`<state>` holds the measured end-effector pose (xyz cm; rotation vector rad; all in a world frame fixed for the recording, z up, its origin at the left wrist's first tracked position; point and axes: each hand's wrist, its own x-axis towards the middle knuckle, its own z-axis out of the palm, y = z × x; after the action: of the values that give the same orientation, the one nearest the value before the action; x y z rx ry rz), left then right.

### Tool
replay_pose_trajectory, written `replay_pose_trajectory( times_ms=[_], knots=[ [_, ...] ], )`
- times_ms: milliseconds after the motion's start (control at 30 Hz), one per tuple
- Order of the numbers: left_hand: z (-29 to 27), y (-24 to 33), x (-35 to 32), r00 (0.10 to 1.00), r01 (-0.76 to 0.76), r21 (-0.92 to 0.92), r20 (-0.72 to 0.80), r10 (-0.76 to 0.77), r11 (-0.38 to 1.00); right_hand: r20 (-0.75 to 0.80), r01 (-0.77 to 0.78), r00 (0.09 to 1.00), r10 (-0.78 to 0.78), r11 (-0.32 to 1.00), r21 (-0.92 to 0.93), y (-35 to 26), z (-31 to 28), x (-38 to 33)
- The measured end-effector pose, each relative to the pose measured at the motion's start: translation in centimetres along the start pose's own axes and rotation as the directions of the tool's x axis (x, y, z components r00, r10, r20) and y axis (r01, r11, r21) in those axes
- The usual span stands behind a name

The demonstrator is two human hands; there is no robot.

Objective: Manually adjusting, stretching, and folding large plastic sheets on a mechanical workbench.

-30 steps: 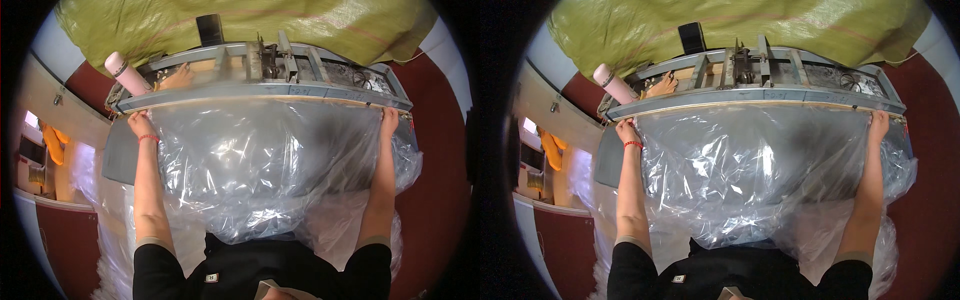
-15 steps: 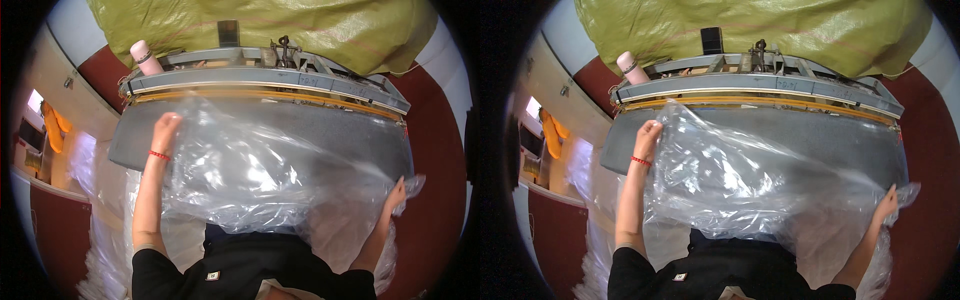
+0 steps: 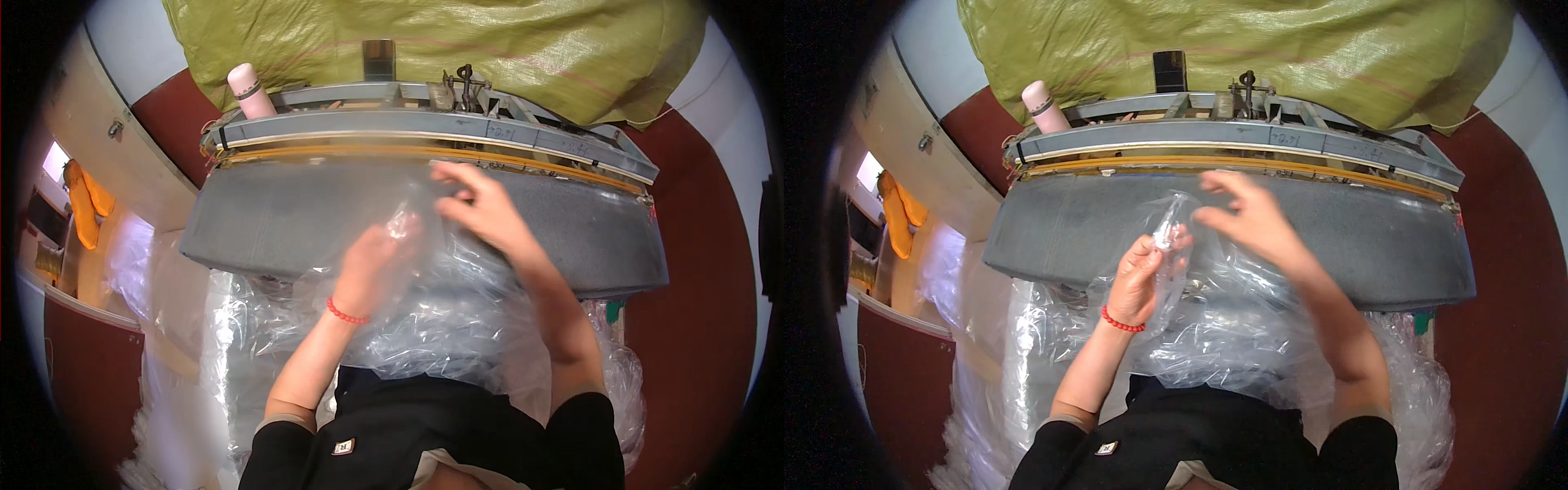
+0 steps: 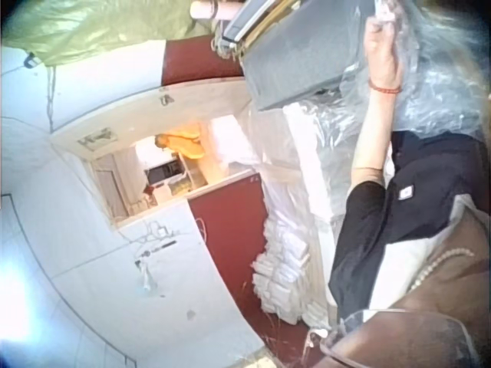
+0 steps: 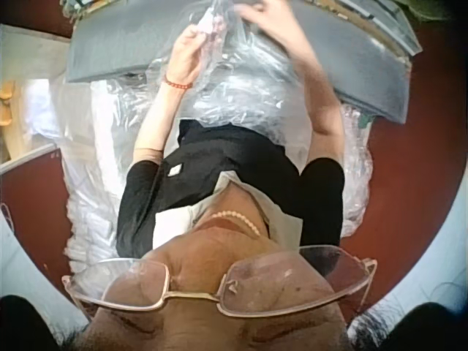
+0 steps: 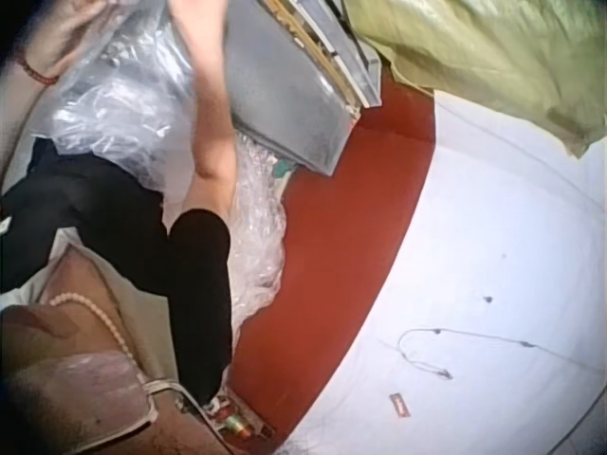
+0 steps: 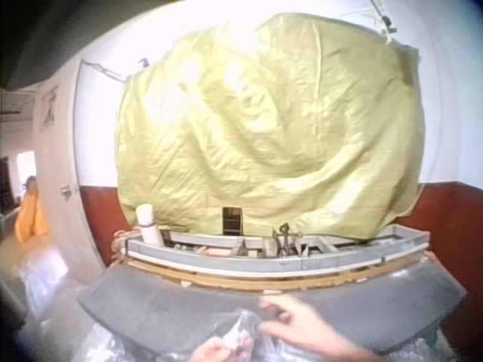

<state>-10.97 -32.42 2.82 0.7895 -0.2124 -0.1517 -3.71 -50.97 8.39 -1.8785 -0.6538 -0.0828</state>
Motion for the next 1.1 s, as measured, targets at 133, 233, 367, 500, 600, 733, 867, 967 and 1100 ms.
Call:
replay_pose_trajectory(
  times_ms=[133, 233, 367, 500, 600, 733, 867, 967, 1100],
  knots=[
    [-1.6, 0.0, -0.9, 0.922, -0.327, 0.916, 0.255, 0.292, 0.234, 0.138, -0.068, 0.99, 0.035, 0.967, 0.247, 0.3, 3.6, 1.0],
    [-2.1, 3.5, -1.2, 0.81, -0.354, 0.933, 0.269, 0.521, 0.07, 0.005, 0.054, 0.998, -0.057, 0.968, 0.246, -0.8, 1.6, 0.1],
    [-9.4, 4.6, -6.1, 0.933, -0.07, 0.968, 0.149, -0.327, 0.242, -0.44, 0.128, 0.898, 0.004, 0.954, 0.27, -5.0, -3.9, -1.3],
    [-15.1, 3.7, -11.5, 0.673, -0.022, 0.956, -0.203, -0.711, -0.294, -0.776, 0.089, 0.601, -0.193, 0.98, -0.176, -2.3, -14.6, -2.5],
    [-25.3, 8.8, -16.1, 0.799, 0.225, 0.809, -0.472, -0.372, -0.543, -0.873, -0.059, 0.47, -0.13, 0.982, -0.178, 1.3, -20.4, -4.8],
    [-26.7, 22.6, -13.5, 0.755, 0.532, 0.762, -0.229, 0.615, -0.37, -0.837, -0.169, 0.541, -0.08, 0.965, -0.202, 9.3, -26.8, -9.3],
    [-15.3, 25.0, -4.0, 0.304, 0.489, 0.665, 0.476, 0.825, -0.564, -0.831, -0.397, 0.54, -0.134, 0.83, -0.392, 14.7, -29.1, -12.7],
    [-15.8, 20.8, 0.3, 0.372, 0.34, 0.884, 0.186, 0.909, -0.32, -0.85, -0.542, 0.488, -0.197, 0.696, -0.472, 19.3, -33.6, -17.2],
    [-25.3, 14.9, 2.8, 0.931, 0.177, 0.783, 0.063, 0.359, -0.596, -0.926, -0.892, 0.377, 0.01, 0.275, -0.36, 22.0, -36.0, -21.7]
  ],
)
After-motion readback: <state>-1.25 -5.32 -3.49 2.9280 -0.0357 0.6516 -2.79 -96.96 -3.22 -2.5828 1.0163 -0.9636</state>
